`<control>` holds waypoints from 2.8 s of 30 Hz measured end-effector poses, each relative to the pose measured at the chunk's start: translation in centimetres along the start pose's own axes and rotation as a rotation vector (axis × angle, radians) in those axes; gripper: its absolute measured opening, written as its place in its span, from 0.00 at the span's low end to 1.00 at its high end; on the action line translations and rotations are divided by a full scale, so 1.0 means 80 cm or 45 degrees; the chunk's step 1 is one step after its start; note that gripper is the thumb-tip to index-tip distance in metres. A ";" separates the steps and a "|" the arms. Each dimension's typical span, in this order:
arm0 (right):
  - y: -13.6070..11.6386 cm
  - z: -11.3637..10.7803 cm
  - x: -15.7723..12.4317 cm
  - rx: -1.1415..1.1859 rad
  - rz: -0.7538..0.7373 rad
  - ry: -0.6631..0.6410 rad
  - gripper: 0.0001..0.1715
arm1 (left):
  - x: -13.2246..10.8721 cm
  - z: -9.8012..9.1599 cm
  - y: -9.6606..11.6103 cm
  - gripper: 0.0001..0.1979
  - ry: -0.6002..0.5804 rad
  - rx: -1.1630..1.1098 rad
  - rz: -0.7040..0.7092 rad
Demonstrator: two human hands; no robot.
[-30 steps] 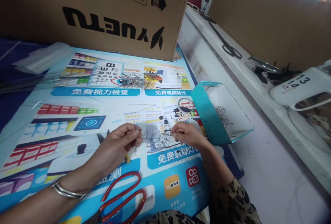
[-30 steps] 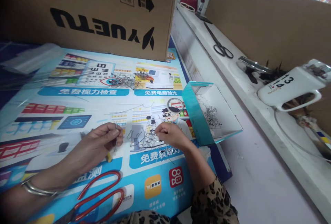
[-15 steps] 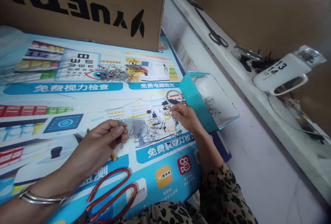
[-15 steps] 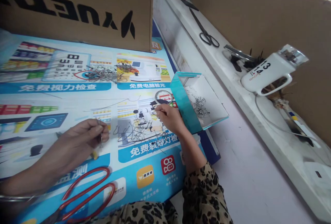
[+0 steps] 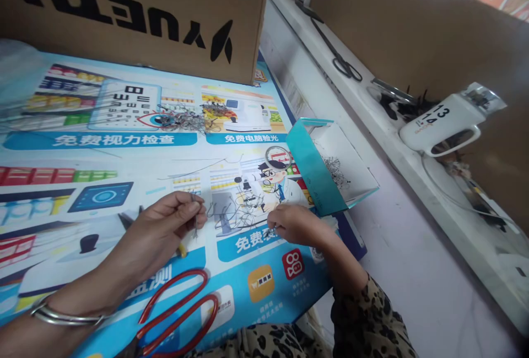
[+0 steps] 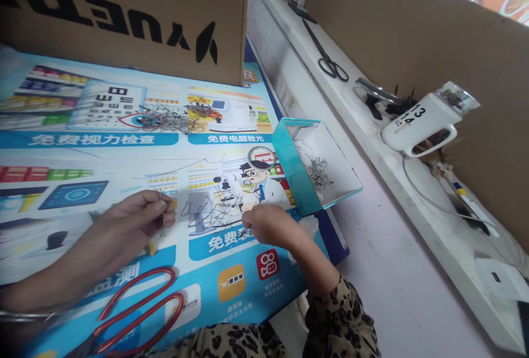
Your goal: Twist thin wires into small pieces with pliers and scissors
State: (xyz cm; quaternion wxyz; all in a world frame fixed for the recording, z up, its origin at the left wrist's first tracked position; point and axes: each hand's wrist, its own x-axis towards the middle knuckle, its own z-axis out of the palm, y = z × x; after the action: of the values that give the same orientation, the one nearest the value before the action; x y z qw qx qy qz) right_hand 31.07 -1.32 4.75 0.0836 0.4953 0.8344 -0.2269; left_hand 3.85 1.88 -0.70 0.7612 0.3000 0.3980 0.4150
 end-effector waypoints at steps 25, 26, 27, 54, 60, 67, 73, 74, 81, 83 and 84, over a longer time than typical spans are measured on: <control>0.010 -0.020 0.078 1.297 0.092 0.210 0.09 | 0.003 0.002 -0.001 0.05 -0.027 0.021 0.050; 0.010 -0.020 0.079 1.321 0.092 0.212 0.09 | 0.003 0.002 0.000 0.05 -0.030 0.024 0.050; 0.010 -0.019 0.080 1.346 0.091 0.211 0.09 | 0.002 0.002 0.000 0.05 -0.032 0.027 0.045; 0.031 -0.009 0.067 1.020 0.131 0.288 0.10 | 0.005 -0.001 -0.002 0.04 -0.037 0.038 0.035; 0.025 -0.027 0.048 0.425 0.175 0.260 0.07 | 0.002 0.002 0.001 0.05 -0.006 0.017 0.023; -0.002 -0.016 0.049 0.021 -0.023 0.117 0.09 | 0.001 0.001 0.001 0.05 -0.005 0.020 0.011; -0.016 -0.004 0.061 -0.038 -0.097 0.049 0.07 | 0.001 0.005 0.003 0.05 0.000 0.009 0.031; -0.016 -0.004 0.061 -0.062 -0.096 0.053 0.07 | 0.001 0.005 0.003 0.05 -0.009 0.014 0.034; -0.001 -0.014 0.057 -0.110 0.058 0.224 0.06 | 0.001 0.003 0.001 0.04 -0.034 0.021 0.058; 0.007 -0.017 0.054 0.040 0.104 0.277 0.05 | 0.001 0.003 0.001 0.04 -0.034 0.011 0.056; 0.011 -0.019 0.053 0.126 0.123 0.298 0.05 | 0.001 0.003 0.001 0.04 -0.036 0.008 0.053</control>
State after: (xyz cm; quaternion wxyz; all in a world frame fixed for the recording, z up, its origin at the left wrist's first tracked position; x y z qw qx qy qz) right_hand 29.88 3.06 4.27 -0.0280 0.5616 0.8014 -0.2041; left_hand 4.03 1.95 -0.56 0.7571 0.3165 0.3820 0.4252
